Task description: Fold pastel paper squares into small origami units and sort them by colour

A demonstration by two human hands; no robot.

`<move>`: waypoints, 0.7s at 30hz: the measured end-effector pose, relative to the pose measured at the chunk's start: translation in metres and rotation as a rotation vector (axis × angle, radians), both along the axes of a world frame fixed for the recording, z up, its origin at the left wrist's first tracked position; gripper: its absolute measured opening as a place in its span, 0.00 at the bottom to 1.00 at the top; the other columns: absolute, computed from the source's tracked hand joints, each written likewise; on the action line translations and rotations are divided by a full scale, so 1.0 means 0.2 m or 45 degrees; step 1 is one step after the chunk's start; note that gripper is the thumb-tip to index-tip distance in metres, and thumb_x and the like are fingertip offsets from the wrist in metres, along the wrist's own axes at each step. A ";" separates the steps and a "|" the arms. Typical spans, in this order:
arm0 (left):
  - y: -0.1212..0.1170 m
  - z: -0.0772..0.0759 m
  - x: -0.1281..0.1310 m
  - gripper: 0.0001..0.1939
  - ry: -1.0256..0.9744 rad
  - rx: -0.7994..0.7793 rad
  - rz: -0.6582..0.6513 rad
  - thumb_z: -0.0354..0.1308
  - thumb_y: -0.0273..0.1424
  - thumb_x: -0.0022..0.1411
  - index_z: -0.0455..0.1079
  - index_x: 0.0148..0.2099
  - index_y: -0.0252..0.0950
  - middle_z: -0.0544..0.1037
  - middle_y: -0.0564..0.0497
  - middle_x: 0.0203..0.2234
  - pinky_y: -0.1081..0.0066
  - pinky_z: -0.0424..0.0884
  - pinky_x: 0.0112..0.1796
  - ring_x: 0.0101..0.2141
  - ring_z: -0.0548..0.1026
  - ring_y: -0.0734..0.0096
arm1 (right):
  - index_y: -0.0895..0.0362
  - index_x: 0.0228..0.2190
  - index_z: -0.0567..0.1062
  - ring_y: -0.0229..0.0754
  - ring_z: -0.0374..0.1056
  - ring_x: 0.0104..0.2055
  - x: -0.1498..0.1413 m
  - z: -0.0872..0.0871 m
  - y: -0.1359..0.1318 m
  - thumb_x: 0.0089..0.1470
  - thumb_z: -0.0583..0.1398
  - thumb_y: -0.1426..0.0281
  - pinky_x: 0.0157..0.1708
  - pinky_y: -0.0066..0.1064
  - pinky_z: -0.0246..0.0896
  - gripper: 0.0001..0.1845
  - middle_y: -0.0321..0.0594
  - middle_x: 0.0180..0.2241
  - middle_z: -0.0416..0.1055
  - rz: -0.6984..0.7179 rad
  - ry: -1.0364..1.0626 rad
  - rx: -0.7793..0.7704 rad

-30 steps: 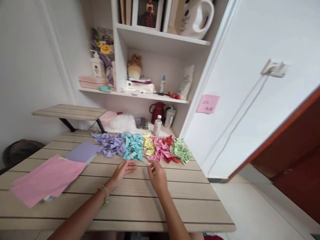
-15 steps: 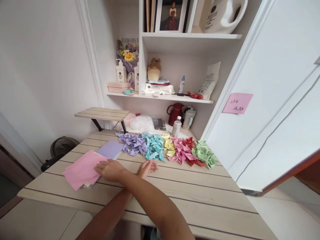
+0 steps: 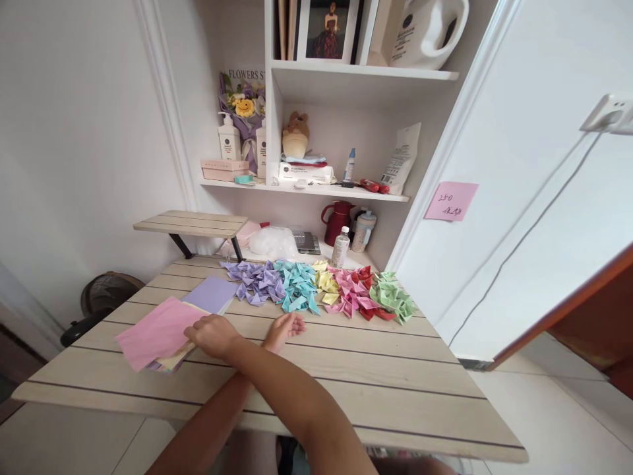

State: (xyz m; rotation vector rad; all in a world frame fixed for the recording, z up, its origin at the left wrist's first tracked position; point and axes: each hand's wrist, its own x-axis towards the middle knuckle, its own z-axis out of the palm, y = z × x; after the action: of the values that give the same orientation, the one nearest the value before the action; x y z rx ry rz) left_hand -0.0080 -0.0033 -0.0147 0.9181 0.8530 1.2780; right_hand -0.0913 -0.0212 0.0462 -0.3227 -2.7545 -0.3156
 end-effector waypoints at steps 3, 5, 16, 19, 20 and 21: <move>0.00 0.01 0.00 0.25 -0.030 -0.017 0.018 0.60 0.50 0.44 0.70 0.32 0.30 0.76 0.45 0.25 0.67 0.68 0.34 0.29 0.75 0.65 | 0.57 0.32 0.70 0.40 0.66 0.36 0.01 0.00 0.02 0.57 0.52 0.72 0.34 0.29 0.58 0.07 0.41 0.34 0.71 -0.048 0.088 -0.091; 0.00 0.02 0.00 0.25 -0.030 -0.023 0.026 0.61 0.49 0.44 0.70 0.32 0.31 0.76 0.45 0.24 0.67 0.68 0.34 0.28 0.75 0.65 | 0.57 0.33 0.71 0.40 0.66 0.38 0.03 0.00 0.03 0.56 0.53 0.72 0.36 0.29 0.58 0.07 0.40 0.36 0.72 -0.087 0.189 -0.169; -0.01 0.04 0.01 0.21 0.025 -0.023 0.041 0.61 0.47 0.45 0.69 0.31 0.32 0.76 0.47 0.24 0.67 0.69 0.34 0.27 0.74 0.66 | 0.56 0.42 0.73 0.41 0.64 0.47 0.12 0.00 0.06 0.51 0.55 0.75 0.47 0.32 0.55 0.15 0.41 0.44 0.72 -0.010 0.188 -0.362; -0.03 0.04 0.01 0.19 0.056 -0.016 0.046 0.59 0.46 0.49 0.69 0.31 0.33 0.75 0.45 0.25 0.66 0.69 0.35 0.29 0.74 0.64 | 0.57 0.46 0.70 0.42 0.60 0.51 0.15 0.02 0.00 0.47 0.55 0.79 0.50 0.33 0.54 0.23 0.42 0.49 0.69 0.017 0.235 -0.489; -0.03 0.05 0.01 0.19 0.067 -0.018 0.052 0.57 0.45 0.51 0.70 0.32 0.33 0.75 0.45 0.26 0.65 0.69 0.36 0.30 0.74 0.63 | 0.57 0.47 0.70 0.41 0.60 0.52 0.18 0.03 -0.02 0.46 0.55 0.79 0.50 0.33 0.54 0.24 0.42 0.49 0.68 -0.006 0.314 -0.558; -0.03 0.05 0.00 0.18 0.083 -0.024 0.069 0.56 0.45 0.53 0.70 0.32 0.32 0.76 0.43 0.27 0.65 0.69 0.36 0.31 0.74 0.61 | 0.58 0.47 0.70 0.41 0.61 0.51 0.22 0.03 -0.04 0.46 0.54 0.79 0.50 0.33 0.55 0.24 0.42 0.49 0.68 -0.046 0.437 -0.640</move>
State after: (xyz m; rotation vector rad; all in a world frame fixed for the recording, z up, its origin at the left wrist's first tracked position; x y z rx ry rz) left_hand -0.0080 -0.0102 -0.0048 0.9315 0.9448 1.2901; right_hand -0.0464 -0.0296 0.0531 -0.4990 -2.4499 0.3996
